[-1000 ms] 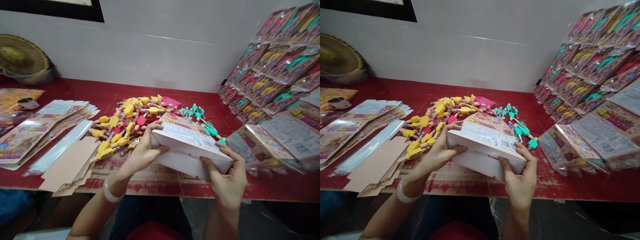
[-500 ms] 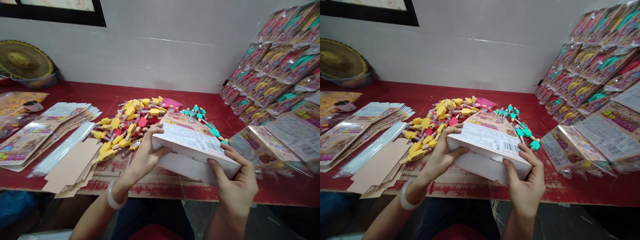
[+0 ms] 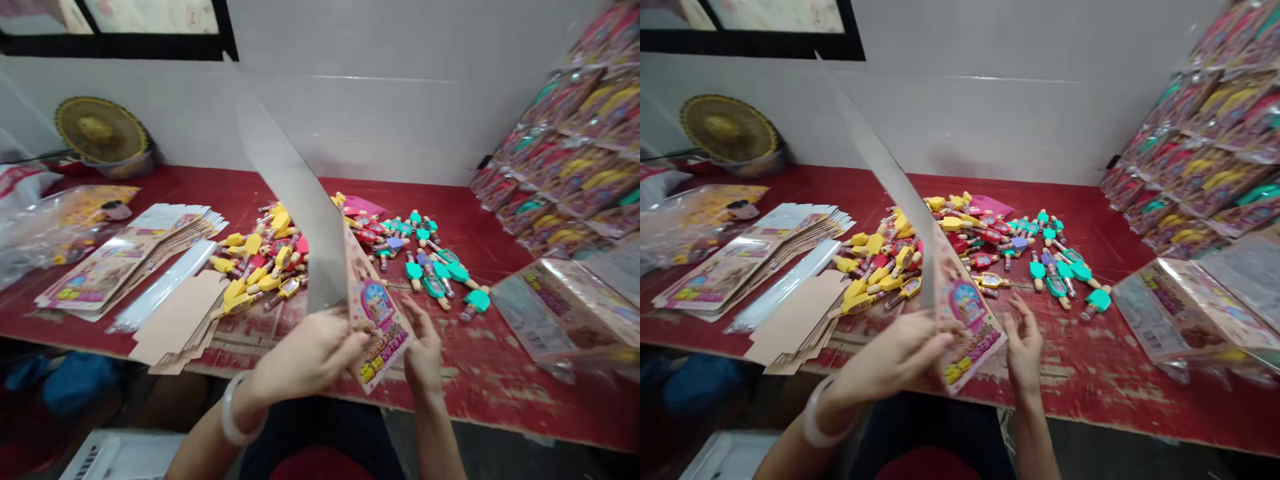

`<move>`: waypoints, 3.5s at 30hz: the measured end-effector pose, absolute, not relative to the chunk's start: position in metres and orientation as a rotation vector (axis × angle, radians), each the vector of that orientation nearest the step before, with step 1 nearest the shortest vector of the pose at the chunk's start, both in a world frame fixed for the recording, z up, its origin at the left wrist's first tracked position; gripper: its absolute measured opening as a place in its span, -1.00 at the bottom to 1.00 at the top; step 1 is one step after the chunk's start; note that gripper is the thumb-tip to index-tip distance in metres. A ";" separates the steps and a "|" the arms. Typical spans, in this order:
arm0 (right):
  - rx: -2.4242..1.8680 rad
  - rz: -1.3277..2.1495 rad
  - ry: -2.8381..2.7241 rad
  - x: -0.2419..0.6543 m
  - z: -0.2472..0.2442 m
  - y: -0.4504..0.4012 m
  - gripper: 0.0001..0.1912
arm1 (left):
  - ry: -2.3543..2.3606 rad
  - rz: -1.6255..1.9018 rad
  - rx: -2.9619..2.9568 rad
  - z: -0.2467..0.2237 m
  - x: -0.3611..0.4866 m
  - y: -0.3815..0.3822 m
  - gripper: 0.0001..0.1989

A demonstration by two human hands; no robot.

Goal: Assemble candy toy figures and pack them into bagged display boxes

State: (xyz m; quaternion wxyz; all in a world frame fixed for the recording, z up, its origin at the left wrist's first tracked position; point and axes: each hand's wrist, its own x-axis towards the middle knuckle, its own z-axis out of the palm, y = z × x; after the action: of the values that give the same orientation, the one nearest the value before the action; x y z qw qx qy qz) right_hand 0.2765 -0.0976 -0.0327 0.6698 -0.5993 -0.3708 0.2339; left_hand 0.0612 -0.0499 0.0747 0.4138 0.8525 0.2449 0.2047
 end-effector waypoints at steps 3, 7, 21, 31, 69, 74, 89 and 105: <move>-1.338 0.555 -0.625 0.288 -0.055 -0.101 -0.53 | 0.923 0.181 2.513 -0.005 0.098 -0.048 -0.49; -1.390 0.587 -0.673 0.291 -0.064 -0.105 -0.48 | 1.261 -0.041 2.519 -0.127 0.119 -0.029 -0.20; -1.574 0.980 -1.062 0.257 -0.109 -0.080 -0.40 | 1.923 0.865 2.043 -0.098 -0.070 0.025 -0.60; -1.527 0.979 -1.171 0.244 -0.103 -0.074 -0.43 | 2.572 0.264 1.493 -0.101 -0.244 0.059 -0.12; -1.239 0.982 -0.917 0.138 -0.024 -0.061 -0.21 | 1.280 1.251 1.047 -0.040 0.020 -0.071 -0.48; -1.066 1.458 -0.746 0.149 -0.020 -0.063 -0.42 | 0.969 0.956 0.783 -0.037 0.023 -0.073 -0.48; -1.518 0.567 -1.092 0.215 -0.008 -0.058 -0.27 | 1.505 0.789 1.885 -0.033 -0.015 -0.044 -0.44; -1.518 0.444 -1.047 0.235 -0.035 -0.051 -0.51 | 1.467 1.031 1.719 -0.036 -0.012 -0.014 -0.59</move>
State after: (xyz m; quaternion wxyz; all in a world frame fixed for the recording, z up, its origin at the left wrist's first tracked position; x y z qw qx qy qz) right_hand 0.2347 -0.0508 -0.0353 0.5831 -0.6501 -0.4487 0.1901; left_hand -0.0118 -0.0135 -0.0355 0.3228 0.6551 0.5588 0.3930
